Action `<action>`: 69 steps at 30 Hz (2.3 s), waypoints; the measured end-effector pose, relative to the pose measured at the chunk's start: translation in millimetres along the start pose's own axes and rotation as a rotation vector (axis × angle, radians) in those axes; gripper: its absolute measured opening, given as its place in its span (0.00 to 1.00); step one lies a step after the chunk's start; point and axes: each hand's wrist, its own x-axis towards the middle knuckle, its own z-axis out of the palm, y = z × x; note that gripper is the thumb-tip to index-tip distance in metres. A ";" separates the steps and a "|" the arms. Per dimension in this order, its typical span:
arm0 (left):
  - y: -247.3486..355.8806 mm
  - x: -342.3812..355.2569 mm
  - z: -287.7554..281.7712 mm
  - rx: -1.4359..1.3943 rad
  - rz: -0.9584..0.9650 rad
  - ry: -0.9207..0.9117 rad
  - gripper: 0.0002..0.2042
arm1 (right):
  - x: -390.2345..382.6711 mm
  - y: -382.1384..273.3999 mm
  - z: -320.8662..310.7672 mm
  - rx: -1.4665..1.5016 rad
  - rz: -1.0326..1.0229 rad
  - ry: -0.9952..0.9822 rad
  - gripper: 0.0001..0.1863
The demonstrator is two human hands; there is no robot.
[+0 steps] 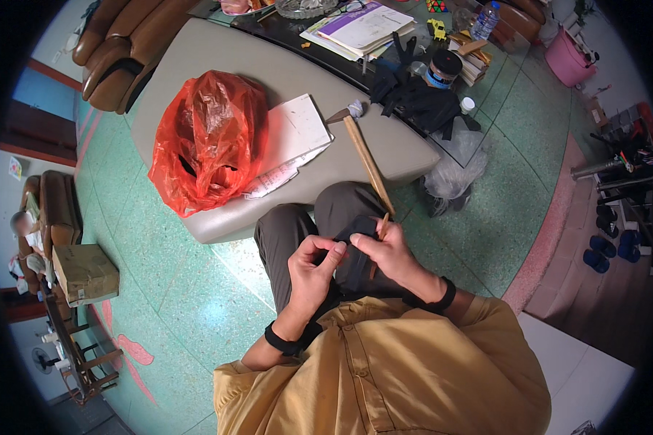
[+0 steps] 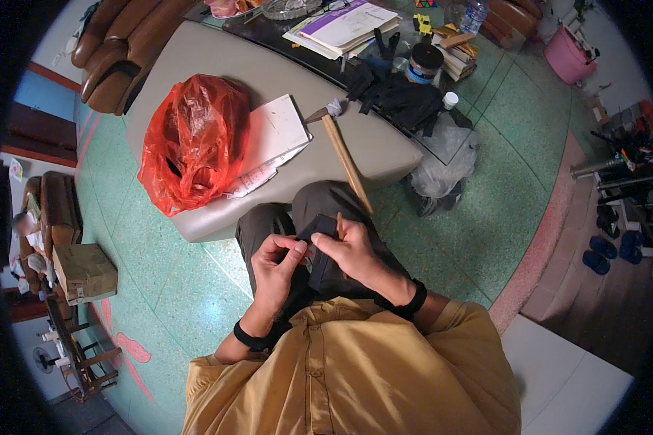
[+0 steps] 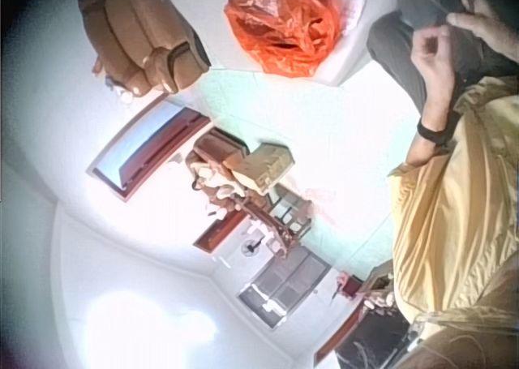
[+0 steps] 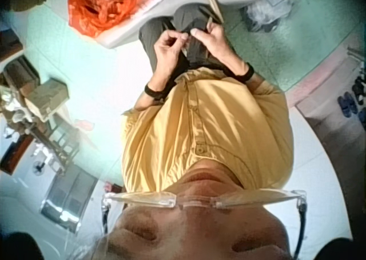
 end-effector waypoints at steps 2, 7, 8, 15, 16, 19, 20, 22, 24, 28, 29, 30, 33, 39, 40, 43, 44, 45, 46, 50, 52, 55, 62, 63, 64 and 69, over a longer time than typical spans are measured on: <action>-0.9 0.4 1.9 -0.032 -0.004 0.007 0.04 | 0.4 -10.8 -0.9 0.177 0.157 0.009 0.06; -1.0 4.7 2.2 -0.096 -0.036 -0.016 0.04 | 2.9 -3.9 -7.2 0.339 0.294 0.000 0.08; -0.8 6.4 0.4 -0.090 -0.042 -0.012 0.04 | 2.9 -5.9 -7.7 0.278 0.279 -0.047 0.10; -3.2 9.5 -4.0 0.105 0.049 -0.059 0.05 | 1.7 -19.9 -6.0 0.044 0.100 -0.077 0.13; -3.2 8.9 -3.5 0.117 0.082 -0.059 0.05 | 1.0 -13.2 -7.3 0.103 0.120 -0.046 0.12; 1.3 4.3 -4.3 0.022 0.004 -0.033 0.05 | 1.6 -10.8 -6.7 0.185 0.160 0.011 0.10; 2.8 4.2 -4.5 0.018 0.010 -0.024 0.05 | 1.9 -11.1 -6.0 0.196 0.170 0.025 0.10; 4.9 4.8 -4.1 0.006 0.022 -0.009 0.05 | 2.0 -11.1 -5.7 0.212 0.162 0.014 0.07; 4.9 5.2 -3.9 -0.012 0.035 -0.005 0.05 | 1.7 -11.9 -5.1 0.223 0.161 0.012 0.06; 8.4 6.3 -2.3 -0.060 0.031 0.007 0.04 | 1.2 -12.7 -3.9 0.261 0.178 0.023 0.04; 8.4 6.3 -2.3 -0.071 0.027 0.006 0.04 | 1.1 -12.2 -3.9 0.277 0.184 0.024 0.04; 8.7 6.3 -2.6 -0.080 0.023 0.006 0.03 | 0.9 -12.4 -2.9 0.297 0.188 0.032 0.04; 9.7 4.6 -0.7 -0.086 0.016 0.020 0.04 | 0.0 -12.3 -0.1 0.348 0.207 0.055 0.04; 10.3 4.2 1.7 -0.069 0.034 0.050 0.05 | -2.4 -7.3 1.8 0.382 0.219 0.048 0.04; 8.0 4.8 0.7 -0.080 0.036 0.055 0.05 | -2.9 -10.4 3.5 0.359 0.235 0.048 0.05; 6.0 9.0 -0.4 -0.024 0.006 0.032 0.04 | -3.3 -4.9 8.3 0.275 0.224 0.062 0.06; 7.7 9.6 0.3 -0.028 0.003 0.017 0.04 | -3.4 -2.6 9.2 0.245 0.210 0.068 0.06; 10.4 9.6 1.6 -0.032 0.000 0.006 0.04 | -2.6 -3.0 9.3 0.256 0.195 0.091 0.06; 11.9 9.6 2.3 -0.035 -0.003 -0.006 0.03 | -1.7 -3.9 9.2 0.267 0.179 0.113 0.06; 6.4 6.6 -0.5 -0.153 0.050 0.002 0.03 | -0.3 -11.6 8.5 0.268 0.188 0.173 0.07; 5.9 6.6 -1.7 -0.155 0.064 -0.005 0.04 | -0.7 -11.9 8.7 0.265 0.171 0.166 0.06; 8.8 6.0 0.7 -0.171 0.065 0.020 0.03 | -1.4 -12.5 9.8 0.264 0.148 0.167 0.07; 9.7 7.8 3.8 -0.066 0.012 0.085 0.05 | -6.1 -15.3 18.8 0.320 0.134 0.228 0.05; 8.2 9.4 4.3 -0.063 0.011 0.097 0.05 | -6.6 -12.9 20.2 0.331 0.134 0.231 0.05; 6.3 10.8 4.7 -0.059 0.011 0.109 0.05 | -6.9 -8.8 21.0 0.341 0.134 0.233 0.05; 10.9 11.3 11.8 -0.301 0.009 0.074 0.07 | -2.6 -6.2 16.8 0.328 0.126 0.320 0.05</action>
